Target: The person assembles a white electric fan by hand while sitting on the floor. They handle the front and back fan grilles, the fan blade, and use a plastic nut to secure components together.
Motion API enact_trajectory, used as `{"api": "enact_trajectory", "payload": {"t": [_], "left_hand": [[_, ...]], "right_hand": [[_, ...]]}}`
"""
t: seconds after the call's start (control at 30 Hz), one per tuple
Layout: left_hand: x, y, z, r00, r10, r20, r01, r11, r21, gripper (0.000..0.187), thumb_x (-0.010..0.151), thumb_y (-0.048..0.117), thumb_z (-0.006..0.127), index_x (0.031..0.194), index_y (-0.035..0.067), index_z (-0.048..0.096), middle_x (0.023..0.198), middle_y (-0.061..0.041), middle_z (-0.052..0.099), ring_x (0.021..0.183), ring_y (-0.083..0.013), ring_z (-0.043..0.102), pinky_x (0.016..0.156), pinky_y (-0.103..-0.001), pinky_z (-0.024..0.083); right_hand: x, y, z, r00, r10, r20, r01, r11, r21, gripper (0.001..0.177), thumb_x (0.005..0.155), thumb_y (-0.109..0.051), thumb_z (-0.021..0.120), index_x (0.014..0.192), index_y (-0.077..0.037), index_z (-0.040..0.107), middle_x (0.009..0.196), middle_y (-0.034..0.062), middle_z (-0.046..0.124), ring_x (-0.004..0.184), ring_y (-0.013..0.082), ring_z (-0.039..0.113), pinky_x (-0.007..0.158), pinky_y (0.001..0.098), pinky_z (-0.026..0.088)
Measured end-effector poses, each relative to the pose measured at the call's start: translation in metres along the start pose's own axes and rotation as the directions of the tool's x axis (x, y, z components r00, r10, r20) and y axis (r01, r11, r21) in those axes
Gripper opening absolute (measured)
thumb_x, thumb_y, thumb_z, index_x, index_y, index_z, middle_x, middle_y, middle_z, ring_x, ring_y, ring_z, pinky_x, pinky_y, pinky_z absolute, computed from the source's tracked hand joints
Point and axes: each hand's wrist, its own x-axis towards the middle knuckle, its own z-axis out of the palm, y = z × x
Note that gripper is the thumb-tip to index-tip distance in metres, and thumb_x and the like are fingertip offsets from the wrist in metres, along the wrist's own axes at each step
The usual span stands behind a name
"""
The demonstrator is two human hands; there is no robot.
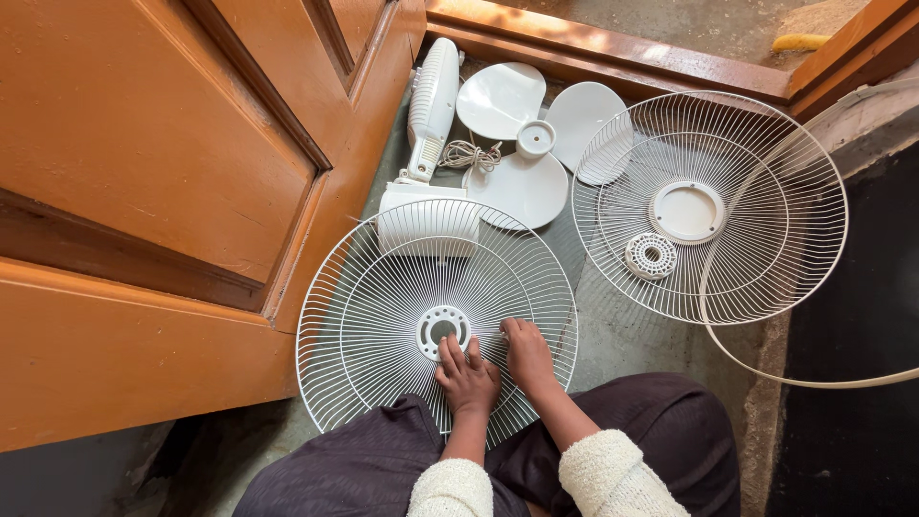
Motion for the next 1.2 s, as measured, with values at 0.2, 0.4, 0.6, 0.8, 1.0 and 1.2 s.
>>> {"api": "enact_trajectory", "payload": {"t": [0.2, 0.4, 0.6, 0.8, 1.0, 1.2], "left_hand": [[0.0, 0.0, 0.0, 1.0, 0.013, -0.024, -0.013, 1.0, -0.002, 0.061, 0.088, 0.031, 0.045, 0.144, 0.017, 0.027, 0.155, -0.021, 0.028, 0.147, -0.035, 0.023, 0.103, -0.053, 0.026], [0.001, 0.0, -0.001, 1.0, 0.014, -0.008, -0.014, 1.0, 0.004, 0.061, 0.087, 0.031, 0.045, 0.144, 0.017, 0.027, 0.154, -0.021, 0.028, 0.146, -0.035, 0.022, 0.103, -0.053, 0.026], [0.001, 0.0, -0.001, 1.0, 0.009, -0.021, -0.009, 1.0, -0.006, 0.063, 0.086, 0.031, 0.048, 0.143, 0.017, 0.026, 0.154, -0.021, 0.028, 0.146, -0.0355, 0.022, 0.102, -0.053, 0.026], [0.001, 0.0, -0.004, 0.999, 0.015, -0.033, -0.015, 1.0, 0.011, 0.065, 0.084, 0.031, 0.051, 0.143, 0.017, 0.026, 0.153, -0.021, 0.029, 0.146, -0.036, 0.023, 0.101, -0.054, 0.027], [0.001, 0.0, -0.003, 0.999, 0.016, -0.039, -0.016, 1.0, 0.013, 0.066, 0.083, 0.031, 0.052, 0.142, 0.017, 0.025, 0.152, -0.022, 0.03, 0.146, -0.0363, 0.024, 0.1, -0.054, 0.028], [0.0, 0.0, 0.0, 0.998, 0.021, -0.052, -0.021, 1.0, 0.007, 0.065, 0.085, 0.03, 0.052, 0.142, 0.017, 0.024, 0.152, -0.022, 0.03, 0.147, -0.0365, 0.023, 0.101, -0.054, 0.028]], "right_hand": [[0.007, -0.006, -0.01, 0.999, 0.031, -0.042, -0.024, 0.988, 0.153, 0.02, 0.077, 0.003, 0.07, 0.095, -0.004, 0.065, 0.091, 0.0137, 0.071, 0.088, 0.0358, 0.068, 0.075, 0.0459, 0.054], [0.009, -0.012, -0.015, 0.999, 0.027, -0.035, -0.02, 0.981, 0.195, 0.019, 0.077, 0.004, 0.069, 0.094, -0.003, 0.065, 0.088, 0.0139, 0.071, 0.083, 0.0339, 0.07, 0.072, 0.0435, 0.055], [0.008, -0.011, -0.012, 0.999, -0.014, -0.036, 0.021, 0.984, 0.179, 0.02, 0.078, 0.002, 0.07, 0.096, -0.004, 0.065, 0.09, 0.0136, 0.071, 0.086, 0.0358, 0.068, 0.073, 0.0451, 0.055], [0.008, -0.01, -0.008, 0.998, -0.041, -0.038, 0.046, 0.986, 0.16, 0.019, 0.079, 0.001, 0.07, 0.095, -0.006, 0.065, 0.092, 0.0125, 0.071, 0.088, 0.0359, 0.068, 0.074, 0.046, 0.055], [0.007, -0.01, -0.005, 0.996, -0.074, -0.05, 0.081, 0.984, 0.157, 0.018, 0.079, 0.0, 0.07, 0.096, -0.006, 0.065, 0.092, 0.0122, 0.071, 0.089, 0.0354, 0.068, 0.076, 0.0461, 0.054], [0.007, -0.011, -0.003, 0.995, -0.094, -0.032, 0.098, 0.987, 0.131, 0.017, 0.08, -0.001, 0.07, 0.096, -0.007, 0.065, 0.091, 0.0108, 0.071, 0.09, 0.0339, 0.067, 0.077, 0.0455, 0.054]]}}
